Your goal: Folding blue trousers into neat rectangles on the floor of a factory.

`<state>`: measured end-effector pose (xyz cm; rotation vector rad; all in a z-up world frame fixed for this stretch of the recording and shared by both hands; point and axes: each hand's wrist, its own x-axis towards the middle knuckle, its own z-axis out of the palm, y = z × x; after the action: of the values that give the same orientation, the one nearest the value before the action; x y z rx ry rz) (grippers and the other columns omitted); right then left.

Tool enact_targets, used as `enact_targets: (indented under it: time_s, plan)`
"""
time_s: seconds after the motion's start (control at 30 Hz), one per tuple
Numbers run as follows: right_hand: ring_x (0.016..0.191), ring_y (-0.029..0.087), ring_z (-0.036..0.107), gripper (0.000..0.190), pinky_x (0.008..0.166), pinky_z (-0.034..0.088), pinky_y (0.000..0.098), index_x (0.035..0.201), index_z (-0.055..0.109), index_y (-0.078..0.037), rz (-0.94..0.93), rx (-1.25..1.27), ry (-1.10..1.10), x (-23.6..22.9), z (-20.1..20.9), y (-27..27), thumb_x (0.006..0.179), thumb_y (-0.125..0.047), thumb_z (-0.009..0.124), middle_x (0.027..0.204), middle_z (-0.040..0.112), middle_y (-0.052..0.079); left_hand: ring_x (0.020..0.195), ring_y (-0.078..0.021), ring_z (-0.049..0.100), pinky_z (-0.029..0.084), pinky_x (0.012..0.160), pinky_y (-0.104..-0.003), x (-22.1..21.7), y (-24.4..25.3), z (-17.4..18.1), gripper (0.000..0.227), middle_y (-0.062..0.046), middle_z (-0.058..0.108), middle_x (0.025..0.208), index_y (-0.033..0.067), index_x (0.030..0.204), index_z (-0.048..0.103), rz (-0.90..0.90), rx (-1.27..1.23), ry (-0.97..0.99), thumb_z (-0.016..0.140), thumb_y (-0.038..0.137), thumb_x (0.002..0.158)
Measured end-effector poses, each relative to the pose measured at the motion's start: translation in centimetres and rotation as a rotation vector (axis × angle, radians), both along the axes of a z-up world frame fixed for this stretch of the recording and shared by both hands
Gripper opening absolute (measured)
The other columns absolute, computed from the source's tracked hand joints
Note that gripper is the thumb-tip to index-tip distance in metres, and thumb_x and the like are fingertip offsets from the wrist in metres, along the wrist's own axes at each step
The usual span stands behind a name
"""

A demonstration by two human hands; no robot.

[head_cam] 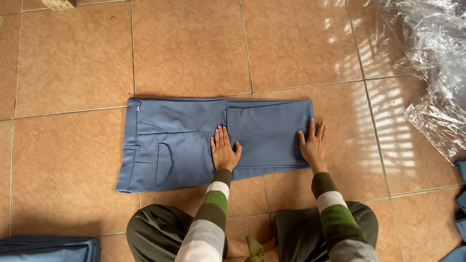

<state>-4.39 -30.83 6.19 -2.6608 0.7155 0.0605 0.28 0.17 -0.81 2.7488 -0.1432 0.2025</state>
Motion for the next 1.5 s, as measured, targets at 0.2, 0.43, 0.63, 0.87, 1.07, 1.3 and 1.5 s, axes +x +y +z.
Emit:
enact_targets:
  time_s: [0.2,0.43,0.63,0.87,1.07,1.3,1.5]
  plan:
    - [0.107,0.029,0.066,0.064,0.082,0.056,0.0394,0.137,0.055,-0.012,-0.195,-0.090,-0.004,-1.5,-7.0,-2.8,0.095,-0.061,0.064,0.115,0.062,0.009,0.157,-0.0267,0.015,0.003,0.126,-0.047,0.2,0.1,-1.9,0.083,-0.015,0.022,0.168,0.0081,0.161,0.026,-0.024,0.058,0.038,0.049,0.046,0.090]
    - [0.129,0.050,0.052,0.071,0.099,0.042,0.0685,0.149,0.048,-0.006,-0.424,0.813,-0.037,0.7,-6.5,-6.9,0.092,-0.037,0.077,0.138,0.055,0.031,0.157,-0.0349,0.010,-0.004,0.121,-0.060,-2.0,5.1,1.9,0.082,-0.020,0.023,0.167,0.0136,0.161,0.025,-0.003,0.119,0.127,0.045,0.057,0.095]
    - [0.128,0.057,0.049,0.048,0.099,0.042,0.0680,0.134,0.064,-0.011,-0.601,0.956,-0.216,0.0,-8.3,-9.8,0.088,-0.018,0.078,0.134,0.055,0.036,0.156,-0.0367,0.010,0.000,0.118,-0.070,-3.8,6.7,1.9,0.083,-0.015,0.017,0.169,0.0246,0.163,0.021,-0.010,0.214,0.275,0.040,0.067,0.094]
    - [0.122,0.044,0.058,0.044,0.100,0.048,0.0563,0.123,0.072,-0.021,-0.785,0.654,-0.298,-2.1,-11.2,-15.7,0.080,-0.023,0.081,0.123,0.064,0.024,0.155,-0.0408,0.008,0.000,0.116,-0.072,-4.9,-0.4,2.2,0.086,-0.019,0.013,0.169,0.0216,0.162,0.020,-0.076,0.147,0.354,0.044,0.067,0.093]
    - [0.113,0.030,0.065,0.039,0.095,0.049,0.0414,0.118,0.074,-0.032,-0.915,0.383,-0.341,-2.9,-11.2,-22.0,0.079,-0.034,0.076,0.111,0.072,0.007,0.155,-0.0346,0.012,0.010,0.115,-0.065,-5.2,-4.9,3.1,0.090,-0.017,0.014,0.169,0.0212,0.162,0.019,-0.191,0.072,0.438,0.046,0.067,0.090]
    - [0.087,0.025,0.072,0.033,0.080,0.056,0.0364,0.113,0.077,-0.031,-0.814,0.145,-0.501,-3.0,-7.2,-23.6,0.081,-0.025,0.070,0.083,0.073,0.002,0.143,-0.0361,0.042,0.021,0.110,-0.065,-4.0,3.2,1.6,0.070,-0.019,0.047,0.154,0.0246,0.144,0.053,0.014,0.182,-0.072,0.057,0.059,0.083]
    - [0.099,0.038,0.070,0.061,0.082,0.053,0.0496,0.140,0.059,-0.010,-0.471,0.286,-0.296,-1.4,1.1,-13.0,0.086,-0.031,0.080,0.102,0.071,0.022,0.151,-0.0290,0.029,0.010,0.118,-0.059,-5.7,5.4,-0.1,0.079,-0.013,0.036,0.162,0.0218,0.158,0.037,-0.013,0.244,-0.075,0.045,0.062,0.091]
